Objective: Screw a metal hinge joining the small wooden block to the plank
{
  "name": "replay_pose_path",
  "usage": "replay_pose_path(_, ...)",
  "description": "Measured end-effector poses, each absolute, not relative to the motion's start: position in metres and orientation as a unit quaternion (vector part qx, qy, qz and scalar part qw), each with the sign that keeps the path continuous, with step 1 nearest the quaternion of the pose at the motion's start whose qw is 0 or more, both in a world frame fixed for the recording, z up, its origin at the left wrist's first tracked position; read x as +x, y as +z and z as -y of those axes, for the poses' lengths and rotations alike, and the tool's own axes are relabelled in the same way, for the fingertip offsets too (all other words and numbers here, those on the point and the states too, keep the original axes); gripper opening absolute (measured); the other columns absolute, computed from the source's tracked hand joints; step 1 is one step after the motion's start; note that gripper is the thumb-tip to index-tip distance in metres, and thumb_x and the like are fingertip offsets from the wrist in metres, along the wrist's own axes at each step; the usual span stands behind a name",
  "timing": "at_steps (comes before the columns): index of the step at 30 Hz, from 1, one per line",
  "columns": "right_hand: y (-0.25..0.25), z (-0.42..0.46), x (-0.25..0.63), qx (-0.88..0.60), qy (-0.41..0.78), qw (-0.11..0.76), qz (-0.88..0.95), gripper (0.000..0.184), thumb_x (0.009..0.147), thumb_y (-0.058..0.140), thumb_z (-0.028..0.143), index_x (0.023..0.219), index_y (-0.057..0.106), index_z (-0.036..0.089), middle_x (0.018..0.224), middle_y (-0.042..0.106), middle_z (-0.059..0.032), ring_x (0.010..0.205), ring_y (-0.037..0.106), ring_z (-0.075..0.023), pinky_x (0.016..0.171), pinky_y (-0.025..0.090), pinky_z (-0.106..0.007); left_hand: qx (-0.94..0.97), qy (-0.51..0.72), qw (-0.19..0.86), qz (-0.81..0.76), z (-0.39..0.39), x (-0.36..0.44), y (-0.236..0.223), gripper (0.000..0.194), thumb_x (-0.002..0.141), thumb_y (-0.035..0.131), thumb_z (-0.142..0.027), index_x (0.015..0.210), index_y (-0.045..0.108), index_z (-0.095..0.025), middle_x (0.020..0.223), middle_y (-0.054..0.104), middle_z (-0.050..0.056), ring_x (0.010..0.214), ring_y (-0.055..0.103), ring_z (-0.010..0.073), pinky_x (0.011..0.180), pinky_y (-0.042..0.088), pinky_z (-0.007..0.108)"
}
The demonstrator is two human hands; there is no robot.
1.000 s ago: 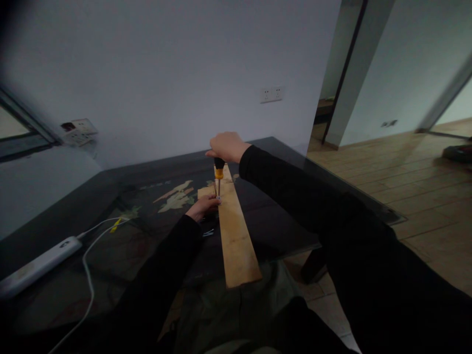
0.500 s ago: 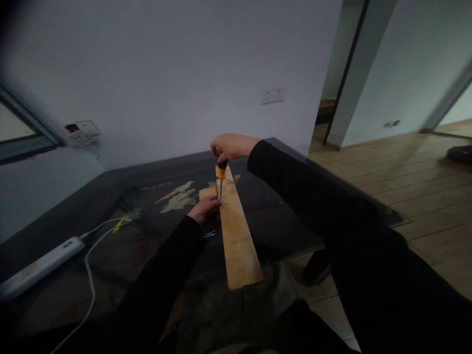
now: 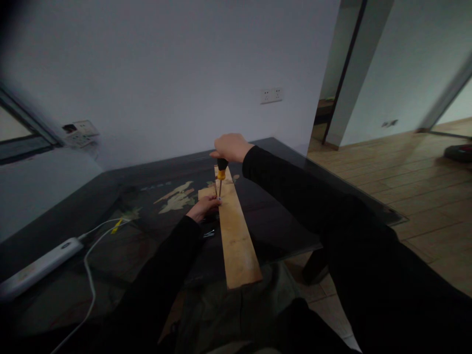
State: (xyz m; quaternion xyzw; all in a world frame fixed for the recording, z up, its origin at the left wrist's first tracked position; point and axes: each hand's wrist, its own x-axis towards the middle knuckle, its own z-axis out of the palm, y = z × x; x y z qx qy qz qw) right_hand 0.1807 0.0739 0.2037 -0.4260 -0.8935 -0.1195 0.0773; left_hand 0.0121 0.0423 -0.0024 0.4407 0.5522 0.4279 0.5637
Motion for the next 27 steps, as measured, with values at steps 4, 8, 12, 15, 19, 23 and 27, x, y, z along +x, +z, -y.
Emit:
replay_pose_path(4,0.201,-0.072,0.174,-0.453,-0.132,0.104,0.875,0.053,0.093,0.042,0.051,0.110,0.071,0.010,0.102,0.070,-0.0204,0.089,0.063,-0.0271,0.069,0.040,-0.034,0.440,0.428,0.567,-0.549,-0.041,0.012,-0.002,0.020,0.068,0.071,-0.008,0.087,0.066,-0.011,0.082,0.072,0.007,0.071,0.068,0.0140,0.067,0.053,0.021)
replay_pose_path(8,0.208,-0.077,0.178,-0.386,-0.057,0.074,0.918,0.047,0.084,0.061,0.048,0.117,0.067,0.015,0.106,0.069,-0.0137,0.088,0.061,-0.0218,0.068,0.038,-0.030,0.434,0.429,0.575,-0.545,-0.040,0.014,0.001,0.019,0.067,0.072,-0.008,0.086,0.066,-0.011,0.081,0.072,0.007,0.069,0.068,0.0147,0.070,0.053,0.024)
replay_pose_path(12,0.220,-0.081,0.186,-0.332,0.010,0.034,0.942,0.049,0.078,0.069,0.026,0.125,0.061,0.016,0.101,0.069,-0.0079,0.076,0.059,-0.0141,0.067,0.038,-0.027,0.443,0.424,0.568,-0.548,-0.040,0.013,0.001,0.021,0.066,0.074,-0.008,0.085,0.066,-0.011,0.083,0.072,0.008,0.070,0.068,0.0148,0.070,0.053,0.024)
replay_pose_path(15,0.224,-0.078,0.187,-0.331,0.005,0.014,0.944,0.037,0.081,0.062,0.019,0.118,0.066,0.014,0.098,0.070,-0.0075,0.072,0.059,-0.0128,0.067,0.037,-0.027,0.450,0.427,0.568,-0.542,-0.041,0.013,0.000,0.020,0.067,0.071,-0.008,0.086,0.066,-0.011,0.086,0.072,0.009,0.072,0.068,0.0145,0.069,0.052,0.023)
replay_pose_path(19,0.221,-0.073,0.183,-0.320,-0.048,0.029,0.946,0.030,0.082,0.062,0.020,0.111,0.070,0.015,0.100,0.071,-0.0092,0.083,0.060,-0.0163,0.070,0.036,-0.029,0.447,0.429,0.575,-0.534,-0.043,0.013,-0.001,0.022,0.067,0.071,-0.007,0.088,0.066,-0.011,0.087,0.073,0.009,0.073,0.068,0.0151,0.069,0.053,0.023)
replay_pose_path(23,0.219,-0.071,0.178,-0.352,-0.081,0.035,0.932,0.030,0.086,0.059,0.027,0.111,0.072,0.016,0.099,0.072,-0.0117,0.087,0.061,-0.0196,0.071,0.036,-0.031,0.448,0.427,0.571,-0.539,-0.044,0.014,-0.003,0.020,0.066,0.071,-0.007,0.086,0.066,-0.011,0.085,0.072,0.008,0.071,0.068,0.0145,0.068,0.053,0.023)
replay_pose_path(27,0.217,-0.068,0.175,-0.387,-0.108,0.040,0.915,0.033,0.088,0.057,0.035,0.108,0.073,0.014,0.097,0.072,-0.0142,0.087,0.062,-0.0218,0.068,0.037,-0.031,0.450,0.424,0.568,-0.543,-0.044,0.013,-0.003,0.018,0.067,0.072,-0.008,0.084,0.067,-0.011,0.085,0.072,0.008,0.071,0.067,0.0144,0.069,0.052,0.023)
